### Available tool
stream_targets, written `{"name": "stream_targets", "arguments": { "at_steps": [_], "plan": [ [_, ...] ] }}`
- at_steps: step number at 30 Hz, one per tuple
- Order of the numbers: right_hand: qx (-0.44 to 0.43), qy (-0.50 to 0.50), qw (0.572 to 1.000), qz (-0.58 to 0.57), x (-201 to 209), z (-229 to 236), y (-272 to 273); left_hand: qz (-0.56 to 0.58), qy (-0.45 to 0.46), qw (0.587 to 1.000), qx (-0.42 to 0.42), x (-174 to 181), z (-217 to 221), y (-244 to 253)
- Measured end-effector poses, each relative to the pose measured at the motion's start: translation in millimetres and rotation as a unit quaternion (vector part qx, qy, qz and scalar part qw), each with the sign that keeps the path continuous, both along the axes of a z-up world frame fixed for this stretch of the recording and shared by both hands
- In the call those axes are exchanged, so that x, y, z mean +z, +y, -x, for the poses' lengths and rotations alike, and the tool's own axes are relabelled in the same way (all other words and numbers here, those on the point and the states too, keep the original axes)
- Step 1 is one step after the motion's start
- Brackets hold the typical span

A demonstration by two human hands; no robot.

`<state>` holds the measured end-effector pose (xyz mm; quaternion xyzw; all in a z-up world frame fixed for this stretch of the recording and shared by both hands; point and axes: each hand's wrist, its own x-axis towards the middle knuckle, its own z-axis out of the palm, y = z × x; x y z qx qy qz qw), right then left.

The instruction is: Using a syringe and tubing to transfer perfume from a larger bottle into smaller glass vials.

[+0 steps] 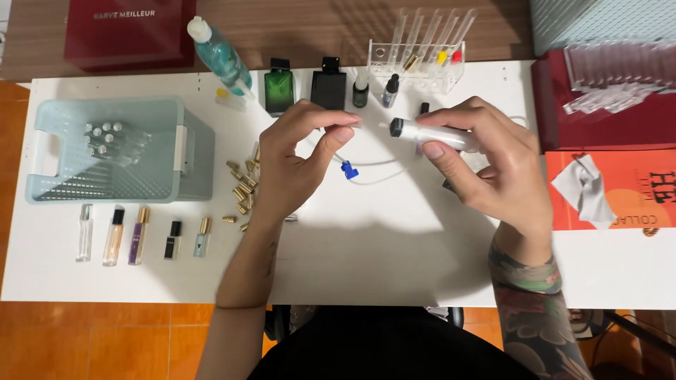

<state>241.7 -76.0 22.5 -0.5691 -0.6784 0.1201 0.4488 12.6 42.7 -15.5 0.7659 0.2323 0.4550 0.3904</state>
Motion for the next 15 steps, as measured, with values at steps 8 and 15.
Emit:
{"name": "stream_targets", "arguments": {
  "at_steps": [8, 15],
  "plan": [
    [-0.007, -0.025, 0.999, -0.028, -5.5, 4.9, 8.9, 0.002, -0.018, 1.000, -0.010, -6.0, -4.9, 3.7],
    [0.012, -0.035, 0.999, -0.009, -13.7, 11.0, 14.8, -0.048, -0.005, 0.999, 0.026, -6.5, -4.2, -1.1]
  ]
}}
